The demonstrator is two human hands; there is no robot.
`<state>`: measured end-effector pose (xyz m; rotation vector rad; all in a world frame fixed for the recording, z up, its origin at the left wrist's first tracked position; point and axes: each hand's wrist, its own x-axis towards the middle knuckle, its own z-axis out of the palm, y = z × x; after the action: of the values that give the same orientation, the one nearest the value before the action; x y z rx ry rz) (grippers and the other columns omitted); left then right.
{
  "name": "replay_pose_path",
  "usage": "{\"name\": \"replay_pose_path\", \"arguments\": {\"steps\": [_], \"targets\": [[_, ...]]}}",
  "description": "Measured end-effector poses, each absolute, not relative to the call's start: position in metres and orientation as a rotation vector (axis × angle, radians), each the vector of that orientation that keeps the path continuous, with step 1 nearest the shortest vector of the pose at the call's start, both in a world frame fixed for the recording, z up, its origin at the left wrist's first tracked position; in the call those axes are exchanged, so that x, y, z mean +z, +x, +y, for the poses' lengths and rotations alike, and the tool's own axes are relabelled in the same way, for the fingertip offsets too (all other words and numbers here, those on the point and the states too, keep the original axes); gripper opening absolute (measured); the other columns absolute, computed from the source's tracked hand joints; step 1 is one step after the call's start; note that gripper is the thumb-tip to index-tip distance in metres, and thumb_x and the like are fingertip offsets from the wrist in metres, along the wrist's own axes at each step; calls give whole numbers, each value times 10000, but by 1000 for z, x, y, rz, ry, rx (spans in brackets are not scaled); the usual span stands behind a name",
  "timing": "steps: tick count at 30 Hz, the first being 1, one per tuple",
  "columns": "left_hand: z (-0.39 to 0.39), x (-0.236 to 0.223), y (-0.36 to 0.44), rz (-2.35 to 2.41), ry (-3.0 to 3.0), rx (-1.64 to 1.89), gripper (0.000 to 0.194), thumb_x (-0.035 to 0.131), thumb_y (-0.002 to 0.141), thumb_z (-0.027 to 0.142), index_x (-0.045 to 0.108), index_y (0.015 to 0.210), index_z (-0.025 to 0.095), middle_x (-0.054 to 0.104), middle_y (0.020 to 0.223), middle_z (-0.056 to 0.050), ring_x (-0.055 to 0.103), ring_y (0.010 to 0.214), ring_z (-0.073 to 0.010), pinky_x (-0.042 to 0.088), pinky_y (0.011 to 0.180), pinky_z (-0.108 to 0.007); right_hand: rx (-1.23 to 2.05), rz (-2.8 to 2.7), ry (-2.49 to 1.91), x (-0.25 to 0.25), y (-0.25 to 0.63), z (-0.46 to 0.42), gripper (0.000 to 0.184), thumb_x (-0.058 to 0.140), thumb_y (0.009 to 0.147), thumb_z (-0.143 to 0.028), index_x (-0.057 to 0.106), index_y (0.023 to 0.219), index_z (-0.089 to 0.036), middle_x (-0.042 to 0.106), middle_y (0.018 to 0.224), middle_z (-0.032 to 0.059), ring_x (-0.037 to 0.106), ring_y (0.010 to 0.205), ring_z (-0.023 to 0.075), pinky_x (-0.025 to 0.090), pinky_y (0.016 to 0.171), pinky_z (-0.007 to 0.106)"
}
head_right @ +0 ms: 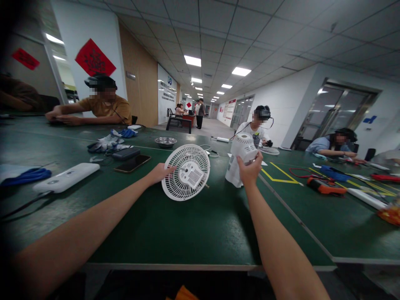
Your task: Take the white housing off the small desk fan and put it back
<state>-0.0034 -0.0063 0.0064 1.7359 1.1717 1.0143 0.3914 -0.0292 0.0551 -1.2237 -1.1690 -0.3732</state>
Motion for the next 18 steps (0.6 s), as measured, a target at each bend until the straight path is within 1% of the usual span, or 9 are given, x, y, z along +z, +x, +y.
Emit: {"name": "replay_pose_path", "arguments": {"steps": [2,6,9,11,15,18], "targets": [[-8,7,-3,1189,1737,1017,528,656,716,617,719,931,139,751,902,-111,705,769,-245,546,705,-344,-397,-1216,-1219,60,381,-35,835,701,683,-473,326,1362,-165,529,1257,154,553,1123,297,430,952,429],[-8,7,-2,1220,1755,1018,542,653,709,630,724,922,137,751,894,-111,705,765,-239,540,709,-331,-378,-1345,-1219,64,363,-43,786,696,672,-450,343,1317,-171,548,1210,136,563,1068,291,435,925,414],[-3,4,-1,1214,1758,1010,575,637,696,664,729,890,131,751,872,-116,705,755,-245,538,703,-335,-361,-1497,-1236,58,352,-44,772,714,646,-455,379,1282,-174,553,1208,130,548,1078,298,417,946,423],[1,2,-1,1203,1748,1021,591,644,681,673,728,886,125,751,872,-121,705,751,-250,538,698,-341,-316,-1614,-1266,51,345,-42,741,711,655,-465,402,1264,-179,572,1181,121,555,1068,297,408,954,430],[4,-1,-1,1208,1740,1023,615,654,668,677,721,908,114,749,881,-125,705,745,-255,543,693,-354,-125,-1806,-1388,33,334,-34,653,674,705,-464,427,1240,-184,620,1071,101,606,962,282,454,880,412],[1,1,-2,1191,1758,1018,606,638,690,674,720,937,127,751,885,-114,708,751,-248,546,703,-350,-9,-1832,-1522,22,330,-29,641,686,699,-482,442,1213,-187,639,1004,97,632,896,276,480,820,391]]}}
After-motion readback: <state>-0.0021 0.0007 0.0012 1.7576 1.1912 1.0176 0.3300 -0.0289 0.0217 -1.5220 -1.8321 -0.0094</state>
